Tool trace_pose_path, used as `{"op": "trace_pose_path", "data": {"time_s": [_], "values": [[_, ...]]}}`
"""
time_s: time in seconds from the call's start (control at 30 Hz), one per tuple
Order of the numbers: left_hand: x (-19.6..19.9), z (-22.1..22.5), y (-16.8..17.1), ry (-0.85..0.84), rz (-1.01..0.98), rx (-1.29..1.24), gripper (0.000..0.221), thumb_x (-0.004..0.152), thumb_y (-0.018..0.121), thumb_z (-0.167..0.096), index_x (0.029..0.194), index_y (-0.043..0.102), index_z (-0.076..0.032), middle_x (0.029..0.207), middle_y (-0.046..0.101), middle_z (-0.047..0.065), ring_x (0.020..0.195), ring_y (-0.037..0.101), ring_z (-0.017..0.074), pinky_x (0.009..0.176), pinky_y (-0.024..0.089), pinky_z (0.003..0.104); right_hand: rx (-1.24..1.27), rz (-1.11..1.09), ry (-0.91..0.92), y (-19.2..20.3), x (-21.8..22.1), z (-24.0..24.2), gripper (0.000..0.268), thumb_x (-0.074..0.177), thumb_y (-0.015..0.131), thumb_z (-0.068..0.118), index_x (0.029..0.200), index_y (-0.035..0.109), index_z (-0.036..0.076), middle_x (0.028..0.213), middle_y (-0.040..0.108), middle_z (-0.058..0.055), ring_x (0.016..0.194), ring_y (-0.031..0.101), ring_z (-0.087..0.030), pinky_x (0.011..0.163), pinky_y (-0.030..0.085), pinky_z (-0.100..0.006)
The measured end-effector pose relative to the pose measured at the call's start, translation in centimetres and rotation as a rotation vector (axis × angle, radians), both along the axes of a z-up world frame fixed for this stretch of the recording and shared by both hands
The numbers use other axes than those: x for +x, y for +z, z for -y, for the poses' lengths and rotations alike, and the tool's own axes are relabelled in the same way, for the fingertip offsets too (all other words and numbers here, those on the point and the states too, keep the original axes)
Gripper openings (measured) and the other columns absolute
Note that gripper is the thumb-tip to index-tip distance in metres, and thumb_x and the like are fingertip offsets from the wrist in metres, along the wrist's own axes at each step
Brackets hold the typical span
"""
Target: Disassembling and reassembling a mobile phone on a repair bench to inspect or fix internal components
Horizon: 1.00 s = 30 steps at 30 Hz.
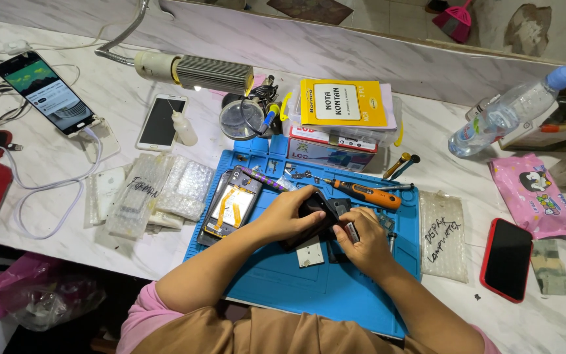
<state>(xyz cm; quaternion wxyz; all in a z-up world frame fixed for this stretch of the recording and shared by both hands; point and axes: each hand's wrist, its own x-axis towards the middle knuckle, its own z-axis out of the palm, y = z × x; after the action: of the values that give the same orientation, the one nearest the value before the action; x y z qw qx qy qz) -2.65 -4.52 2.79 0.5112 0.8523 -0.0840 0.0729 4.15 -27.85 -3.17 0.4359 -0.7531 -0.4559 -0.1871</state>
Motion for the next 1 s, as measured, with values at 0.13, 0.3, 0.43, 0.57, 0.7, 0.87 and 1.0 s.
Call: {"op": "trace_pose_path", "data": {"time_s": [0.13, 0.3, 0.43, 0.57, 0.7, 0.87, 1.0], "values": [[0.1, 0.0, -0.4, 0.002, 0.006, -0.007, 0.041, 0.089, 0.073, -0.03, 0.122, 0.063, -0.007, 0.095, 0.074, 0.025, 0.093, 0.072, 0.0466, 0.077, 0.058, 0.052, 0.008, 0.003, -0.001, 0.9, -0.2, -0.1, 0.014, 0.09, 0.077, 0.016, 0.099, 0.069, 0.008, 0.084, 0.075, -0.006, 0.087, 0.074, -0.032, 0.096, 0.053, -0.046], [1.1, -0.5, -2.8, 0.09, 0.014, -0.105, 0.039, 0.094, 0.071, -0.032, 0.125, 0.062, -0.011, 0.098, 0.073, 0.025, 0.099, 0.069, 0.0487, 0.08, 0.056, 0.054, -0.023, 0.131, -0.053, 3.3, 0.2, 0.2, 0.01, 0.092, 0.074, 0.014, 0.1, 0.071, 0.01, 0.088, 0.074, -0.003, 0.088, 0.074, -0.027, 0.096, 0.054, -0.044], [2.7, -1.4, -6.3, 0.142, 0.002, -0.258, 0.03, 0.095, 0.072, -0.026, 0.123, 0.065, -0.016, 0.099, 0.074, 0.019, 0.099, 0.072, 0.0376, 0.084, 0.056, 0.048, -0.029, 0.181, -0.136, 2.9, 2.2, 1.5, 0.009, 0.091, 0.075, 0.009, 0.1, 0.073, 0.01, 0.092, 0.074, -0.001, 0.089, 0.072, -0.027, 0.091, 0.054, -0.043], [3.1, -2.1, -5.4, 0.118, -0.024, -0.655, 0.019, 0.102, 0.065, -0.016, 0.121, 0.064, -0.012, 0.1, 0.068, 0.001, 0.096, 0.061, 0.0123, 0.087, 0.055, 0.031, -0.093, 0.217, -0.251, 3.3, 4.0, 3.2, 0.008, 0.097, 0.072, 0.007, 0.105, 0.072, 0.007, 0.093, 0.071, -0.007, 0.085, 0.069, -0.031, 0.086, 0.054, -0.044], [2.2, -1.9, -2.8, 0.167, -0.163, -0.94, 0.014, 0.104, 0.061, -0.015, 0.117, 0.06, -0.012, 0.097, 0.067, -0.003, 0.087, 0.069, 0.007, 0.074, 0.064, 0.026, -0.202, 0.082, -0.26, 2.8, 4.5, 3.9, 0.011, 0.095, 0.076, 0.006, 0.106, 0.074, 0.006, 0.085, 0.07, -0.007, 0.077, 0.069, -0.028, 0.076, 0.057, -0.042], [1.9, -1.4, -2.5, 0.164, -0.162, -1.035, 0.014, 0.102, 0.063, -0.013, 0.116, 0.062, -0.01, 0.096, 0.066, 0.0, 0.082, 0.07, 0.0104, 0.067, 0.067, 0.033, -0.52, -0.117, -0.187, 3.8, 1.8, 2.6, 0.023, 0.089, 0.079, 0.018, 0.109, 0.071, 0.01, 0.084, 0.074, -0.01, 0.078, 0.073, -0.032, 0.071, 0.059, -0.044], [1.6, -0.5, -1.0, 0.159, -0.203, -1.071, 0.012, 0.101, 0.064, -0.011, 0.112, 0.061, -0.011, 0.093, 0.063, -0.003, 0.079, 0.064, 0.0063, 0.066, 0.065, 0.028, -0.713, -0.311, -0.161, 5.2, 0.3, 1.3, 0.038, 0.081, 0.08, 0.022, 0.114, 0.063, 0.01, 0.083, 0.073, -0.014, 0.084, 0.073, -0.041, 0.074, 0.058, -0.054]]}}
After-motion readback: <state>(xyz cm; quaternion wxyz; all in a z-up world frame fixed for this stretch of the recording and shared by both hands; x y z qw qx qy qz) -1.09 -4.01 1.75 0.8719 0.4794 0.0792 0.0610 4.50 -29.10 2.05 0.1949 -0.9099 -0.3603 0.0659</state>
